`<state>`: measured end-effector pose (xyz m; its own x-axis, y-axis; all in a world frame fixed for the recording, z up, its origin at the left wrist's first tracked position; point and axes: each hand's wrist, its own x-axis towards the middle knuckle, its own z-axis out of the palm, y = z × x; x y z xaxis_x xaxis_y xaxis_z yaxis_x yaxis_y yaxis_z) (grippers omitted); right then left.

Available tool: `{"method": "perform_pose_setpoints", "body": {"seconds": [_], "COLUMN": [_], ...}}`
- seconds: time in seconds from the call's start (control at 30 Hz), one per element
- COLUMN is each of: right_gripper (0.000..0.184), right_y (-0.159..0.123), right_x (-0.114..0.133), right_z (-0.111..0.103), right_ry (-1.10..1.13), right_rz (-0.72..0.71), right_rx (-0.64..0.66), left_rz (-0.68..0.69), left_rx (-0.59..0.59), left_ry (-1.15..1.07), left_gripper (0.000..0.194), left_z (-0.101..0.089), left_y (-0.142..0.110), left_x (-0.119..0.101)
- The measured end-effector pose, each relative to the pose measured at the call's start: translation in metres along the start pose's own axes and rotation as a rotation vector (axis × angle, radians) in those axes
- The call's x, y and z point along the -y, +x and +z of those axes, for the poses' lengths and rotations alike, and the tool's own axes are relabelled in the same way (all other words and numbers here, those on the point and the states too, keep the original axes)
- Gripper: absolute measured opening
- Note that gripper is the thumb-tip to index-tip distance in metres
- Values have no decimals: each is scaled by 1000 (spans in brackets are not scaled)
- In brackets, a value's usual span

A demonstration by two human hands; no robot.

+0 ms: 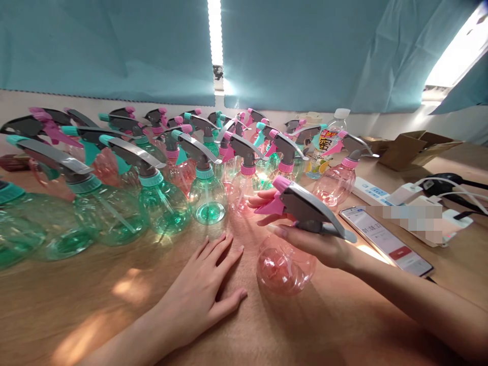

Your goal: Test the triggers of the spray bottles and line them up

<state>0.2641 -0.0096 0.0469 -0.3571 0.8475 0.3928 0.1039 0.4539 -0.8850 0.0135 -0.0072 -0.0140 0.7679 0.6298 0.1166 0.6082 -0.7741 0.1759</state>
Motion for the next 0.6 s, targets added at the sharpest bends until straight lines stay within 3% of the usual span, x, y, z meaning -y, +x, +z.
{"method": "perform_pose_setpoints", "body": {"seconds": [0.17, 0.4, 0.6], "right_gripper": [57, 58, 57], "right_y": [1, 2, -1], "right_x": [1, 2, 0], "right_z": [0, 2, 1], "right_ry": [30, 49, 37], "right_rz": [-23, -7, -2], "right_rx": [1, 3, -14], "left_rz": [12, 0, -1], "left_rx": [-50, 8, -18], "left_ry": [-5, -6, 0], "left_gripper": [63, 63, 62], "left_z": [4, -1, 2], "left_y": [-2, 1, -2], "left_x": [2, 0, 0]}}
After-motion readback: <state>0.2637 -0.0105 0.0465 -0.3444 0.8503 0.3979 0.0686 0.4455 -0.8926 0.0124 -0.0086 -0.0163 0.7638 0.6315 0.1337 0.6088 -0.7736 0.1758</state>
